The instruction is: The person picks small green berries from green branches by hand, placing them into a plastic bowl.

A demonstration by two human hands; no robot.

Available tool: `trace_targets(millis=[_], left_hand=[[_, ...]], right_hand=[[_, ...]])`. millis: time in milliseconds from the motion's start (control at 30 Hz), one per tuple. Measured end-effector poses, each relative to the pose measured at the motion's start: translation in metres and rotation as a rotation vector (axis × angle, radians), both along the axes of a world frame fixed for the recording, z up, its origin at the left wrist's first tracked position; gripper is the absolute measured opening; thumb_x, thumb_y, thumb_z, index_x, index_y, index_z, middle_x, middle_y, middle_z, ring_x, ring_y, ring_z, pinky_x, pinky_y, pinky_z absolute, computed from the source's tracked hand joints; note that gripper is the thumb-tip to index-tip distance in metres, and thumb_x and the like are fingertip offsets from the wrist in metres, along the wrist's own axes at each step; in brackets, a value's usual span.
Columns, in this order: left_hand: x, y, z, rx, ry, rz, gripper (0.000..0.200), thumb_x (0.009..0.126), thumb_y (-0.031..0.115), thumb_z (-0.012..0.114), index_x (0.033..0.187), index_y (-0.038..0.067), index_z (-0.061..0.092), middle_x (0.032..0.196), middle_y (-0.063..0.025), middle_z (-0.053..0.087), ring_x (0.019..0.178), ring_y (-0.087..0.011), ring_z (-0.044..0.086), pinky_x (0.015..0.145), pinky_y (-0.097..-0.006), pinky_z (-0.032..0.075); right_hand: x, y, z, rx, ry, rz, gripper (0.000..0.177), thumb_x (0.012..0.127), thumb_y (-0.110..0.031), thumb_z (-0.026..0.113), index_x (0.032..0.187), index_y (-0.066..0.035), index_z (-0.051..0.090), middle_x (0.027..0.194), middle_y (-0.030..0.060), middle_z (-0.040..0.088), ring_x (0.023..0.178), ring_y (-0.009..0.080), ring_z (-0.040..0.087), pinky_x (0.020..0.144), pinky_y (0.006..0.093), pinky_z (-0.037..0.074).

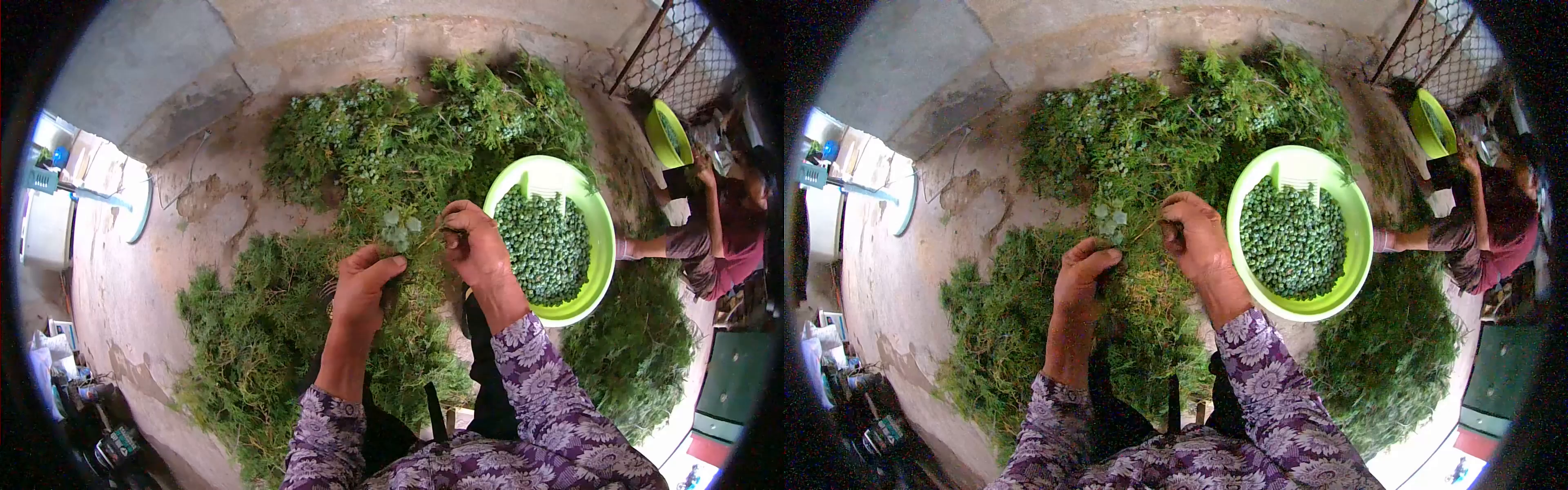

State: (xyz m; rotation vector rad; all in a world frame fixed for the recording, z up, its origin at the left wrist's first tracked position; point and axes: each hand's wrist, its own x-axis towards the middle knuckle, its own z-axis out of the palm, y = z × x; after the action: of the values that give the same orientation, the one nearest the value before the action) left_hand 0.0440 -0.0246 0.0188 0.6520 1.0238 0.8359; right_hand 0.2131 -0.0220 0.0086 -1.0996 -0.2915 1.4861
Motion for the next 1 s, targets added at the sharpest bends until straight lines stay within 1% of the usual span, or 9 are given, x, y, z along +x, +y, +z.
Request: trace_targets(millis=[167,367,433,500,600,733,800,933,1000], left_hand=[[-0.006,0.000,0.010,-0.062,-0.043,0.107,0.013,0.072,0.005,0.059,0.084,0.001,0.060,0.072,-0.0003,0.058,0.057,-0.0064,0.051,0.050,-0.0198,0.039],[-0.002,0.000,-0.003,0.041,0.044,0.061,0.008,0.073,0.008,0.059,0.080,0.002,0.059,0.067,0.0024,0.055,0.053,-0.0031,0.045,0.042,-0.0184,0.033],[-0.002,0.001,-0.011,0.065,0.068,0.058,0.008,0.074,0.008,0.059,0.078,0.002,0.059,0.065,0.0033,0.053,0.051,-0.0022,0.043,0.041,-0.0183,0.031],[0.000,0.000,-0.011,0.087,0.091,0.049,0.007,0.074,0.009,0.060,0.077,0.002,0.058,0.063,0.0041,0.052,0.050,-0.0014,0.041,0.040,-0.0181,0.029],[0.004,-0.003,-0.007,0.153,0.141,0.033,0.007,0.074,0.008,0.059,0.077,0.001,0.059,0.062,0.0050,0.051,0.048,-0.0006,0.039,0.041,-0.0178,0.027],[0.002,-0.003,-0.006,0.145,0.132,-0.031,0.009,0.074,0.008,0.059,0.080,0.001,0.060,0.064,0.0051,0.053,0.049,0.0001,0.039,0.042,-0.0172,0.027],[0.002,-0.003,-0.006,0.126,0.123,-0.031,0.010,0.074,0.007,0.059,0.082,0.002,0.060,0.064,0.0050,0.053,0.050,0.0002,0.039,0.042,-0.0171,0.027],[-0.002,-0.002,0.002,0.095,0.124,-0.042,0.012,0.073,0.006,0.058,0.083,0.002,0.061,0.064,0.0048,0.054,0.050,-0.0005,0.040,0.043,-0.0177,0.029],[-0.005,-0.001,0.005,0.078,0.153,-0.045,0.012,0.073,0.006,0.058,0.084,0.002,0.061,0.064,0.0046,0.054,0.050,-0.0008,0.041,0.043,-0.0180,0.030]], right_hand=[[0.038,0.003,-0.013,0.128,0.482,-0.246,0.011,0.071,-0.003,0.051,0.080,-0.008,0.047,0.078,0.0061,0.052,0.052,0.0098,0.042,0.041,0.0190,0.030],[0.005,-0.004,0.013,0.188,0.337,0.088,0.013,0.073,-0.006,0.053,0.086,-0.007,0.048,0.079,0.0072,0.053,0.061,0.0104,0.048,0.045,0.0197,0.033],[0.001,-0.004,0.011,0.107,0.000,0.362,0.015,0.073,-0.011,0.061,0.083,-0.007,0.050,0.068,0.0028,0.053,0.058,0.0094,0.047,0.045,0.0217,0.034],[-0.011,-0.007,0.009,0.030,-0.152,0.393,0.022,0.071,-0.016,0.067,0.085,-0.005,0.054,0.066,0.0005,0.055,0.061,0.0080,0.049,0.051,0.0243,0.040],[-0.025,-0.010,0.010,0.282,-0.640,0.333,0.029,0.071,-0.016,0.068,0.094,-0.001,0.058,0.080,0.0034,0.061,0.073,0.0079,0.052,0.069,0.0240,0.043],[-0.023,-0.008,0.004,0.337,-0.514,0.339,0.029,0.071,-0.017,0.067,0.094,-0.001,0.058,0.080,0.0037,0.061,0.072,0.0087,0.052,0.069,0.0247,0.043],[-0.021,-0.010,0.017,0.314,-0.742,0.437,0.023,0.074,-0.017,0.064,0.089,0.000,0.057,0.079,0.0038,0.061,0.069,0.0084,0.051,0.062,0.0257,0.044],[-0.015,-0.010,0.005,0.104,-0.742,0.361,0.016,0.078,-0.016,0.059,0.082,-0.001,0.056,0.072,0.0036,0.059,0.063,0.0082,0.050,0.050,0.0244,0.041],[0.006,-0.005,0.009,0.010,-0.205,0.258,0.012,0.077,-0.013,0.056,0.084,-0.003,0.052,0.073,0.0043,0.056,0.057,0.0081,0.047,0.041,0.0210,0.034]])
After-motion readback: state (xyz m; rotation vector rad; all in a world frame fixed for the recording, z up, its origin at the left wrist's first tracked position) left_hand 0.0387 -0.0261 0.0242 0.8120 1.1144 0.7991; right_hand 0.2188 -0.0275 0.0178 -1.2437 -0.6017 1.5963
